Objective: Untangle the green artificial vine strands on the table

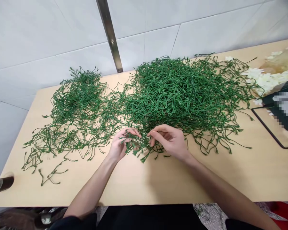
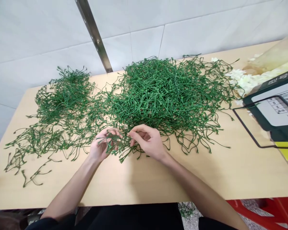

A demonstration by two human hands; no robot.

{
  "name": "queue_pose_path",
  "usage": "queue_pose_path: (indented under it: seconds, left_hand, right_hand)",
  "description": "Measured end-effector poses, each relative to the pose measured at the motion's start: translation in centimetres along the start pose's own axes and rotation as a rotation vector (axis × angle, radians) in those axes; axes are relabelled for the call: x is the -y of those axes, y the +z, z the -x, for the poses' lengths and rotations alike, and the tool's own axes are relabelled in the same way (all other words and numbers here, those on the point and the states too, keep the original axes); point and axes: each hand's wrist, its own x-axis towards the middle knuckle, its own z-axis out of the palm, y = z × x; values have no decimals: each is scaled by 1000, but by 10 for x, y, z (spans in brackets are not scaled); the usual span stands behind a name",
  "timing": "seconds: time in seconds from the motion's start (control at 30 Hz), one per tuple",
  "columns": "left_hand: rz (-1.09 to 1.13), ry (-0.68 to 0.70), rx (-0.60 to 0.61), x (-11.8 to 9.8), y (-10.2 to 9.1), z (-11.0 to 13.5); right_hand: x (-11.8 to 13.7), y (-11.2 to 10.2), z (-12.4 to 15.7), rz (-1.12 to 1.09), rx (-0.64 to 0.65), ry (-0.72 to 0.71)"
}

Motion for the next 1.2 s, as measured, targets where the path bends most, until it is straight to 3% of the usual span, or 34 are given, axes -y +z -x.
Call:
queue_pose_path:
  seconds: [0.33, 0.47, 0.6, 0.73, 0.93, 1.13, 1.2]
  left_hand:
    - [79, 29, -238, 1, 1, -1]
    - [81, 84, -229, 3, -2, -1]
    - [53, 171, -150, 5, -7, 0]
    - [-57, 238, -73, 5, -10, 0]
    - [-217, 236, 173, -2, -11, 1]
    - [-140, 35, 62, -2, -7, 1]
    - [-214, 84, 8, 1, -5, 1]
  right_hand:
    - [-2, -8, -9, -467, -131, 119]
    - [-1, -9, -12, -522, -160, 60]
    - [0, -9, -10, -455, -85, 126]
    - [-1, -6, -7, -254, 44, 192]
    - [2, -6, -6, 75, 26, 117]
    - [6, -10, -5, 62, 178, 116]
    - [6, -8, -4, 96, 247, 135]
